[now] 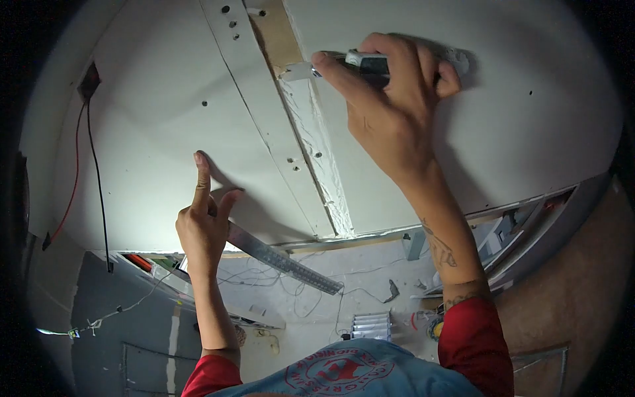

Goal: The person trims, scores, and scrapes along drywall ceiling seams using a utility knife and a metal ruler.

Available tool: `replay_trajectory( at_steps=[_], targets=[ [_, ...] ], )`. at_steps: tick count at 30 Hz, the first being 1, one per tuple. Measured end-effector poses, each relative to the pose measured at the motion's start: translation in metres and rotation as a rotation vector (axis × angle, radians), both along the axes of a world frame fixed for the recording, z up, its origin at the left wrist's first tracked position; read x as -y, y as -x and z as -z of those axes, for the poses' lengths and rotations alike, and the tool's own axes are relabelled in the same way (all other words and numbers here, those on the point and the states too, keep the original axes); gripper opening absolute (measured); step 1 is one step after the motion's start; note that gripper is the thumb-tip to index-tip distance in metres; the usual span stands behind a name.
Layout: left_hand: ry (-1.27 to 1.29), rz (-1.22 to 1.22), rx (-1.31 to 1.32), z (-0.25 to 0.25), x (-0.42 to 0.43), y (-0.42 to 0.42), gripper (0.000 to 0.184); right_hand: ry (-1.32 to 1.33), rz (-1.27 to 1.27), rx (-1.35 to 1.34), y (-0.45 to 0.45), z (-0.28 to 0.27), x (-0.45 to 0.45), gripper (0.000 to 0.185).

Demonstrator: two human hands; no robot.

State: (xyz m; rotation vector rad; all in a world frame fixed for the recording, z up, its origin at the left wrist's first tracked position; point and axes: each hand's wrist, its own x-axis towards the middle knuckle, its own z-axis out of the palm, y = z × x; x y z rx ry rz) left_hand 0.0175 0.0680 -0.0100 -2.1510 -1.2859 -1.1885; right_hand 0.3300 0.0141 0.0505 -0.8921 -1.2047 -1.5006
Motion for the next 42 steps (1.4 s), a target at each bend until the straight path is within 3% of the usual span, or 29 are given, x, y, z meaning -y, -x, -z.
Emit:
replay_trajectory(
  at_steps=[6, 8, 9, 13, 16, 42],
  targets=[
    [0.005, 0.005, 0.009, 0.0, 0.001, 0.0, 0.089, -0.156, 0.055, -0.067, 0.001, -0.046, -0.013, 0.034],
    [0.016, -0.014, 0.007, -0.002, 0.002, -0.002, 0.089, -0.044, -0.116, -0.018, 0.001, -0.051, -0.008, 0.018],
    [0.035, -0.032, 0.003, -0.002, 0.003, -0.002, 0.089, -0.151, -0.062, 0.095, -0.014, -0.048, -0.014, 0.035],
    [-0.001, -0.03, -0.001, -0.001, 0.002, -0.002, 0.089, 0.035, -0.034, -0.023, -0.008, -0.005, 0.007, 0.036],
    [0.006, -0.011, -0.009, -0.002, 0.002, -0.002, 0.089, 0.029, -0.039, -0.022, -0.003, 0.011, 0.0, 0.04],
    [-0.008, 0.022, 0.019, 0.001, -0.003, 0.0, 0.091, -0.013, -0.047, -0.035, 0.005, -0.002, -0.007, 0.038]
  ],
)
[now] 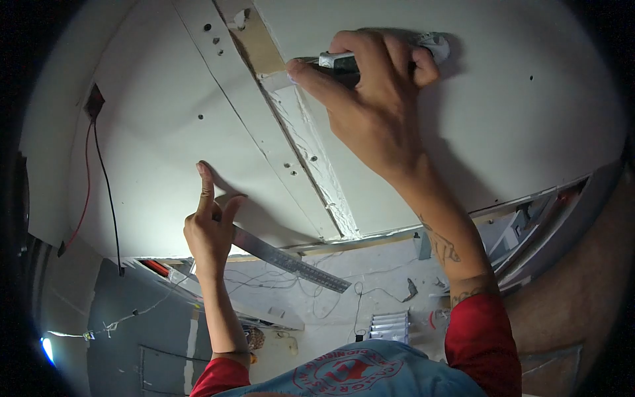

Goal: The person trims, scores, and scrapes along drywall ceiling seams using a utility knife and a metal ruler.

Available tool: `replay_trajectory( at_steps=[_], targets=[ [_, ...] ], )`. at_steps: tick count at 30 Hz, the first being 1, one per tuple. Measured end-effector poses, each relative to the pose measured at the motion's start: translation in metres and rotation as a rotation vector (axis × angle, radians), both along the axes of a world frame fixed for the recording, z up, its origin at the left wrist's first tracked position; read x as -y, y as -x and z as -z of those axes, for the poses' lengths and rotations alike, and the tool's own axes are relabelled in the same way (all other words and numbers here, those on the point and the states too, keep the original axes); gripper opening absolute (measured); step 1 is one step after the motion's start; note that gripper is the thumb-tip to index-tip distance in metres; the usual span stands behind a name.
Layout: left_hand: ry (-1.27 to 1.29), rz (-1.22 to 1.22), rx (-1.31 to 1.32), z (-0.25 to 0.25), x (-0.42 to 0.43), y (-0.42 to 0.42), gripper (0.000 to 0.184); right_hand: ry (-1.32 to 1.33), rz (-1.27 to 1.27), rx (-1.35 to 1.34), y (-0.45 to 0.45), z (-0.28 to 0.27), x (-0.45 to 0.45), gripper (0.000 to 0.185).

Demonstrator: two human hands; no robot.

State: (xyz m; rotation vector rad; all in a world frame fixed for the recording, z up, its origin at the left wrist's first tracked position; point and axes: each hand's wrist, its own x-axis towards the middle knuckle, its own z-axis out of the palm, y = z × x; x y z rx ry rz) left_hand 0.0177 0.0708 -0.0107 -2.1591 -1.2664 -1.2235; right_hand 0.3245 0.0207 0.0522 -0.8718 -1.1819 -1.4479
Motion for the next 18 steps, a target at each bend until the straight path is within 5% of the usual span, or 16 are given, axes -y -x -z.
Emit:
replay_trajectory(
  at_steps=[18],
  targets=[
    [0.031, -0.077, -0.04, -0.008, 0.009, -0.004, 0.088, 0.022, -0.049, -0.055, 0.005, 0.005, 0.002, 0.037]
  ],
)
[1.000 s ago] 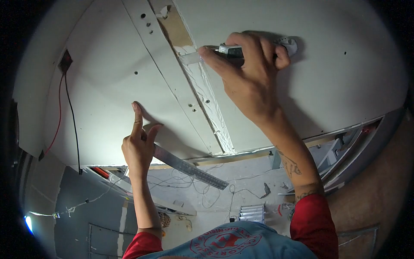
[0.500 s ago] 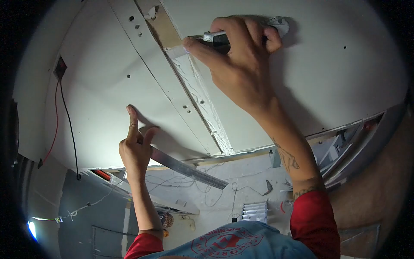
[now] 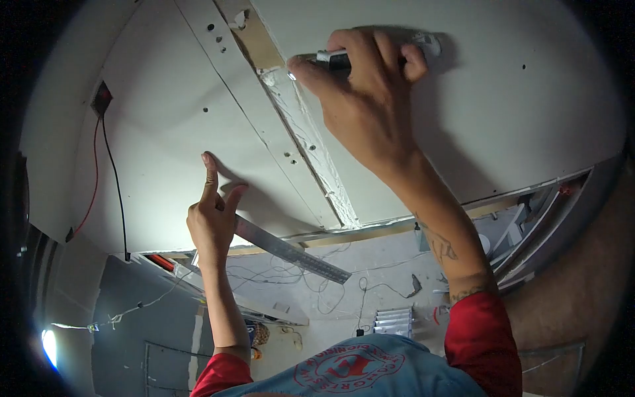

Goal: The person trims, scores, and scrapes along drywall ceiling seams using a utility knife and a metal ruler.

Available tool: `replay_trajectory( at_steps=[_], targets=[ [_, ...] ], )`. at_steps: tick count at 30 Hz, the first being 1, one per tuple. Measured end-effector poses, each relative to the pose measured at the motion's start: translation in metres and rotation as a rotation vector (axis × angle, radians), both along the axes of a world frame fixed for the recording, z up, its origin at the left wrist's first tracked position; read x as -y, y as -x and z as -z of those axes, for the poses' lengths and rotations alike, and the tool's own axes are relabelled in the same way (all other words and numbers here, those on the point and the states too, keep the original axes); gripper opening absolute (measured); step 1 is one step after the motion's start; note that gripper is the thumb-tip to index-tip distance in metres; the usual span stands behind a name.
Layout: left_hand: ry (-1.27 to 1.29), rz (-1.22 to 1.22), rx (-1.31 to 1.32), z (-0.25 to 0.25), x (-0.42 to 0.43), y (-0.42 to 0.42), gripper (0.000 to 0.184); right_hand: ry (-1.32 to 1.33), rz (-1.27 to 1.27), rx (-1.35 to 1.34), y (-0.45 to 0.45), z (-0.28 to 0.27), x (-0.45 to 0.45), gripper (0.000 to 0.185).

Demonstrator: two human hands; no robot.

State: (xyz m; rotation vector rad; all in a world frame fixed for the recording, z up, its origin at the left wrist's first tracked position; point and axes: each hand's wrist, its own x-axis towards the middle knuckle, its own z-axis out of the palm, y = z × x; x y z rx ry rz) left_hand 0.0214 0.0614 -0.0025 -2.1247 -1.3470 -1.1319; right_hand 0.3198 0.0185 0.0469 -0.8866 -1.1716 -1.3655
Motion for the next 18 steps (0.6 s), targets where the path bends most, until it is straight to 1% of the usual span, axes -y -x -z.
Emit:
replay_trajectory(
  at_steps=[2, 6, 8, 10, 12, 13, 14, 15, 16, 17, 18],
  targets=[
    [-0.012, 0.0, -0.001, 0.0, 0.0, 0.0, 0.088, 0.004, 0.044, 0.015, -0.001, -0.005, 0.001, 0.038],
    [-0.019, 0.012, 0.014, 0.001, 0.001, -0.002, 0.089, -0.052, 0.023, 0.046, -0.007, -0.007, -0.01, 0.042],
    [-0.014, -0.009, 0.003, 0.0, 0.0, -0.002, 0.088, -0.096, -0.004, 0.082, -0.01, -0.01, -0.015, 0.028],
    [-0.012, -0.03, -0.007, -0.002, 0.003, -0.004, 0.087, -0.093, 0.009, 0.081, -0.009, -0.012, -0.012, 0.025],
    [-0.031, -0.093, -0.037, -0.007, 0.008, -0.006, 0.081, -0.015, -0.011, 0.105, -0.011, -0.015, -0.009, 0.048],
    [-0.034, -0.094, -0.042, -0.01, 0.01, -0.008, 0.081, -0.005, -0.015, 0.134, -0.015, -0.02, -0.007, 0.042],
    [-0.127, -0.066, -0.06, -0.013, 0.011, -0.01, 0.07, -0.006, -0.017, 0.132, -0.017, -0.026, -0.01, 0.042],
    [-0.22, -0.04, -0.076, -0.017, 0.012, -0.012, 0.06, 0.035, -0.186, 0.098, -0.019, -0.033, -0.016, 0.025],
    [-0.22, -0.044, -0.078, -0.024, 0.013, -0.019, 0.06, 0.076, -0.355, 0.061, -0.02, -0.037, -0.017, 0.023],
    [-0.304, 0.03, -0.025, -0.034, 0.014, -0.03, 0.048, 0.088, -0.256, 0.152, -0.02, -0.044, -0.007, 0.031],
    [-0.39, 0.105, 0.031, -0.045, 0.016, -0.042, 0.037, 0.09, -0.263, 0.151, -0.024, -0.049, -0.009, 0.031]
  ],
)
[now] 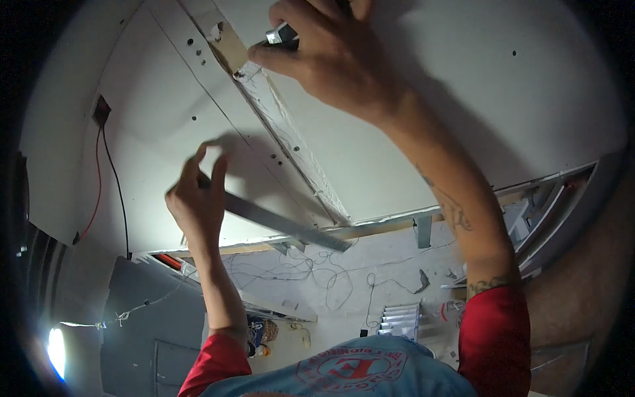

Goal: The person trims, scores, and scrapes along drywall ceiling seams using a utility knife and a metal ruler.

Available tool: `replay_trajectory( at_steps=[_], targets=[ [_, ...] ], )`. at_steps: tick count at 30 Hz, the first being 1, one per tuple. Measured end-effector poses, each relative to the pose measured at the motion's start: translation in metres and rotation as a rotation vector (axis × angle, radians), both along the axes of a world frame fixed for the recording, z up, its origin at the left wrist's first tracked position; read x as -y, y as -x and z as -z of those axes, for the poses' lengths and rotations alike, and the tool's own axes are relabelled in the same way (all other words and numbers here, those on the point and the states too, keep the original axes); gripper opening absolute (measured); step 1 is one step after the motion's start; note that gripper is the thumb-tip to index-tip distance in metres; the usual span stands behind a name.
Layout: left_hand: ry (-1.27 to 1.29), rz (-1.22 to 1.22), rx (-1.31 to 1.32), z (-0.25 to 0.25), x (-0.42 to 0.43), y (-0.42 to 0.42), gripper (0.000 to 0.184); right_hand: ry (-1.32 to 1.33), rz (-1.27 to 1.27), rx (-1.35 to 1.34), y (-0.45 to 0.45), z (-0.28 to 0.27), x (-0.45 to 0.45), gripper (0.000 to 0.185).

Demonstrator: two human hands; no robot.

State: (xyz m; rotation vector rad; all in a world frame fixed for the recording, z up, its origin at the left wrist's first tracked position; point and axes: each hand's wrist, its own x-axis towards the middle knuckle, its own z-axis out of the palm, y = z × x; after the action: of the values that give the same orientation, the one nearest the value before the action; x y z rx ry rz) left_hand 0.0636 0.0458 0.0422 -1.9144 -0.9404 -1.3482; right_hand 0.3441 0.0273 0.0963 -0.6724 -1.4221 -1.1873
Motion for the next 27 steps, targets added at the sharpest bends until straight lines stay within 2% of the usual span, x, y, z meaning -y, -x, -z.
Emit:
replay_trajectory(
  at_steps=[1, 2, 3, 6, 7, 8, 9, 10, 11, 12, 13, 15, 16, 18, 19, 20, 21, 22, 23, 24, 27],
  targets=[
    [0.009, 0.068, -0.004, -0.015, 0.005, -0.01, 0.025, -0.041, -0.025, 0.092, -0.007, -0.007, -0.006, 0.028],
    [0.003, 0.1, 0.015, -0.025, 0.006, -0.02, 0.025, -0.083, -0.055, 0.183, -0.011, -0.011, -0.009, 0.026],
    [-0.023, 0.125, -0.01, -0.035, 0.007, -0.026, 0.026, -0.085, 0.057, 0.27, -0.015, -0.018, -0.001, 0.024],
    [-0.07, 0.205, -0.046, -0.057, 0.007, -0.043, 0.03, 0.052, 0.017, 0.226, -0.01, -0.022, 0.017, 0.019],
    [-0.091, 0.265, -0.059, -0.062, 0.007, -0.047, 0.032, -0.12, 0.015, 0.231, -0.014, -0.021, -0.002, 0.015],
    [-0.095, 0.259, -0.056, -0.066, 0.007, -0.049, 0.032, -0.125, 0.011, 0.236, -0.017, -0.024, 0.0, 0.015],
    [-0.112, 0.234, -0.121, -0.07, 0.008, -0.049, 0.035, -0.112, 0.014, 0.079, -0.026, -0.027, 0.006, 0.012],
    [-0.124, 0.207, -0.184, -0.07, 0.007, -0.047, 0.039, -0.093, 0.017, -0.076, -0.033, -0.027, 0.01, 0.013],
    [-0.178, 0.237, -0.199, -0.072, 0.001, -0.048, 0.047, -0.23, 0.05, -0.071, -0.039, -0.031, 0.009, 0.021],
    [-0.179, 0.23, -0.191, -0.073, 0.0, -0.048, 0.047, -0.37, 0.082, -0.07, -0.044, -0.036, 0.007, 0.029],
    [-0.162, 0.181, -0.206, -0.074, 0.003, -0.05, 0.049, -0.371, 0.075, -0.069, -0.045, -0.033, 0.007, 0.029],
    [-0.136, 0.064, -0.271, -0.072, 0.007, -0.051, 0.053, -0.457, 0.283, -0.01, -0.04, -0.031, 0.011, 0.039],
    [-0.102, -0.026, -0.382, -0.068, 0.007, -0.046, 0.055, -0.467, 0.285, -0.005, -0.04, -0.032, 0.012, 0.039],
    [-0.071, 0.21, -0.447, -0.066, 0.011, -0.045, 0.058, -0.428, 0.293, -0.022, -0.039, -0.032, 0.013, 0.037],
    [-0.089, 0.223, -0.424, -0.068, 0.015, -0.046, 0.053, -0.436, 0.304, -0.016, -0.036, -0.03, 0.016, 0.037],
    [-0.094, 0.236, -0.417, -0.077, 0.017, -0.048, 0.053, -0.33, 0.292, -0.072, -0.03, -0.028, 0.022, 0.036],
    [-0.042, 0.135, -0.333, -0.089, 0.013, -0.053, 0.052, -0.218, 0.282, -0.126, -0.025, -0.024, 0.026, 0.036],
    [0.015, 0.037, -0.247, -0.1, 0.009, -0.058, 0.051, -0.212, 0.297, -0.112, -0.024, -0.023, 0.026, 0.036],
    [0.09, 0.012, -0.265, -0.107, 0.007, -0.059, 0.043, -0.23, 0.264, -0.102, -0.026, -0.024, 0.022, 0.035],
    [0.089, 0.032, -0.249, -0.103, 0.005, -0.055, 0.043, -0.252, 0.232, -0.091, -0.029, -0.024, 0.018, 0.035],
    [0.036, 0.17, -0.486, -0.077, 0.013, -0.043, 0.039, -0.294, 0.337, -0.033, -0.047, -0.007, 0.028, 0.029]
  ],
)
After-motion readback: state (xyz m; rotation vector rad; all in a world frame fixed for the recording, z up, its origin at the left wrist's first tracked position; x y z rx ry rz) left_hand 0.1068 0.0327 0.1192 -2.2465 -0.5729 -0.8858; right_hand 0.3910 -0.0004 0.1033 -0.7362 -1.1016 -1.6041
